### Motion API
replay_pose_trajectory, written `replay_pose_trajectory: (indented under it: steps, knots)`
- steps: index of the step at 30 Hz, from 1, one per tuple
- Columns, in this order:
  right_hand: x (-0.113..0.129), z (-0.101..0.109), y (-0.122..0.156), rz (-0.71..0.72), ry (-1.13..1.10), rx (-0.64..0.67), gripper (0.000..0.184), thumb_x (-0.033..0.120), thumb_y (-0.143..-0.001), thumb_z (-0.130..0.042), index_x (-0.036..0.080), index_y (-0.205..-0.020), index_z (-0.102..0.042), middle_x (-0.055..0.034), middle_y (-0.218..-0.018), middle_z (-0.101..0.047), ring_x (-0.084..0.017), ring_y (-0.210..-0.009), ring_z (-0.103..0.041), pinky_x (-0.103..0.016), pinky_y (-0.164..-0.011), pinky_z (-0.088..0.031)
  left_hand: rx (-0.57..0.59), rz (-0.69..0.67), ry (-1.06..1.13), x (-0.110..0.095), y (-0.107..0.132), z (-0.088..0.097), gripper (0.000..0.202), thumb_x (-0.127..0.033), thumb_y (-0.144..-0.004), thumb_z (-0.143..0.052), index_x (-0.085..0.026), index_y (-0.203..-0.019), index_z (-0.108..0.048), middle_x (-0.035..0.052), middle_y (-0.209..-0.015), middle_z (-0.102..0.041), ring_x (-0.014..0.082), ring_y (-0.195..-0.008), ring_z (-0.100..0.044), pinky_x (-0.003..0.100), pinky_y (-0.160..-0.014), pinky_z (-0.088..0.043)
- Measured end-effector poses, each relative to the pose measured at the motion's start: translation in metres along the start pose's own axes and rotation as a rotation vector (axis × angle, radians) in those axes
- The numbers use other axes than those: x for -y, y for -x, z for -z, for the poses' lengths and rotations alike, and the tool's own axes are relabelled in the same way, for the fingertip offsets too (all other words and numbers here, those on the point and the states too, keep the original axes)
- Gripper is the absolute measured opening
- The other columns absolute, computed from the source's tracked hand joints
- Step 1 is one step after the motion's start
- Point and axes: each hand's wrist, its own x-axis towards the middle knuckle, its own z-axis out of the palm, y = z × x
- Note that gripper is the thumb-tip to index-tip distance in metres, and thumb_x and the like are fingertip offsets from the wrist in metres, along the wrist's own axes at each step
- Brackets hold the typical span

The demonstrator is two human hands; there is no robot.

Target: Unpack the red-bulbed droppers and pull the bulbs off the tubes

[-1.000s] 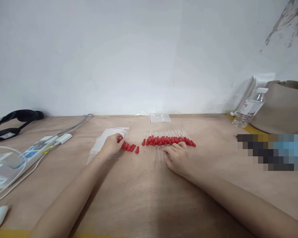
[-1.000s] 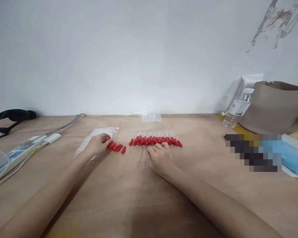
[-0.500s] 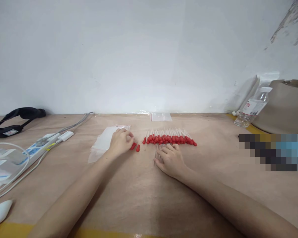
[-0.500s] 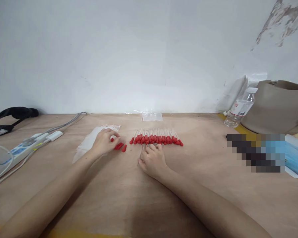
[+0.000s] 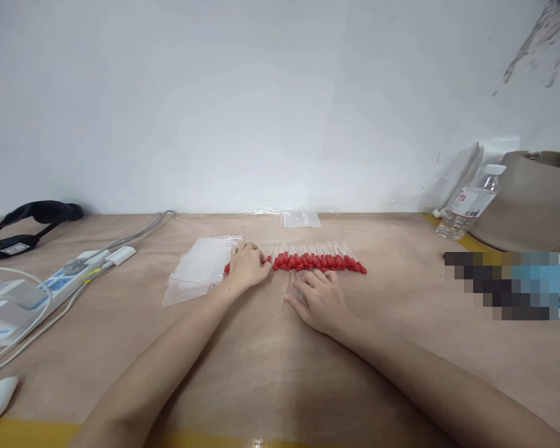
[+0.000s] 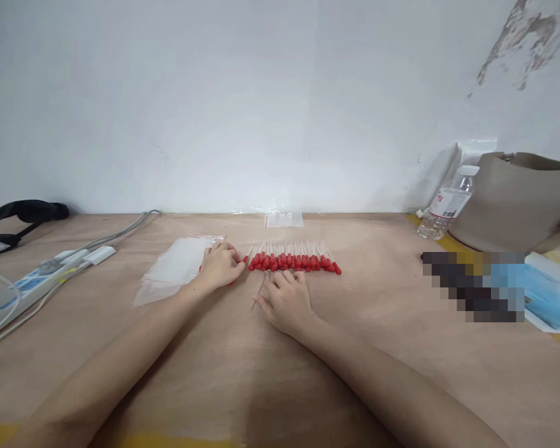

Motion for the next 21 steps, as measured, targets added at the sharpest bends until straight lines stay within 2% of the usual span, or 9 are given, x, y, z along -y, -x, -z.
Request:
replay_pose_trajectory:
  steps: [3,5,8,11,13,16,21]
  knots:
    - [-0.013,0.008,0.002,0.001,-0.03,-0.046,0.023,0.037,-0.081,-0.05,0.018,-0.088,-0.062,-0.0058,-0.084,-0.058,-0.017,-0.079,-0.047,-0.034,-0.072,-0.029,-0.141,-0.002,0.025,0.001,0.012,0.012,0.015,-0.028,-0.073,-0.05,-0.018,-0.068,-0.061,0.0073,-0.084,-0.06,0.0266,-0.092,-0.048,0.041,-0.078,-0.034]
    - [-0.023,0.012,0.004,0.018,-0.043,-0.112,0.023,0.032,-0.081,-0.05,0.018,-0.096,-0.061,-0.008,-0.096,-0.057,-0.019,-0.088,-0.049,-0.034,-0.076,-0.032,-0.209,-0.083,0.069,0.001,0.024,0.019,0.012,-0.025,-0.074,-0.049,-0.018,-0.073,-0.058,0.0059,-0.081,-0.06,0.0245,-0.088,-0.049,0.039,-0.076,-0.035]
    - [-0.036,0.016,0.009,0.075,-0.038,-0.221,0.034,0.029,-0.082,-0.049,0.016,-0.113,-0.053,-0.0117,-0.115,-0.052,-0.022,-0.105,-0.045,-0.036,-0.086,-0.034,-0.2,-0.259,0.181,-0.004,0.044,0.018,0.009,-0.022,-0.076,-0.047,-0.017,-0.079,-0.054,0.0035,-0.073,-0.058,0.0196,-0.076,-0.051,0.034,-0.071,-0.037]
    - [-0.038,0.016,0.014,0.152,-0.043,-0.221,0.042,0.028,-0.081,-0.05,0.016,-0.121,-0.046,-0.0118,-0.121,-0.05,-0.023,-0.114,-0.041,-0.039,-0.094,-0.031,-0.18,-0.379,0.266,-0.011,0.062,0.005,0.009,-0.022,-0.078,-0.045,-0.017,-0.078,-0.052,0.0025,-0.069,-0.056,0.0171,-0.069,-0.051,0.032,-0.067,-0.037]
    - [-0.036,0.015,0.016,0.2,-0.066,-0.174,0.036,0.026,-0.082,-0.05,0.017,-0.117,-0.05,-0.0091,-0.115,-0.055,-0.021,-0.11,-0.044,-0.04,-0.095,-0.029,-0.18,-0.42,0.304,-0.014,0.069,-0.003,0.009,-0.023,-0.079,-0.045,-0.017,-0.078,-0.052,0.0023,-0.067,-0.056,0.0166,-0.067,-0.051,0.032,-0.067,-0.037]
    - [-0.031,0.014,0.018,0.2,-0.101,-0.114,0.024,0.024,-0.083,-0.05,0.02,-0.104,-0.058,-0.004,-0.093,-0.064,-0.017,-0.091,-0.051,-0.039,-0.089,-0.03,-0.168,-0.456,0.356,-0.017,0.075,-0.008,0.009,-0.022,-0.081,-0.045,-0.018,-0.082,-0.052,0.0031,-0.071,-0.059,0.0164,-0.069,-0.053,0.034,-0.071,-0.038]
    - [-0.031,0.01,0.019,0.174,-0.124,-0.054,0.018,0.024,-0.085,-0.047,0.02,-0.093,-0.063,-0.0014,-0.071,-0.061,-0.014,-0.074,-0.049,-0.034,-0.079,-0.029,-0.189,-0.478,0.417,-0.017,0.077,-0.008,0.009,-0.022,-0.081,-0.047,-0.019,-0.087,-0.053,0.0045,-0.082,-0.063,0.0169,-0.077,-0.056,0.036,-0.079,-0.04]
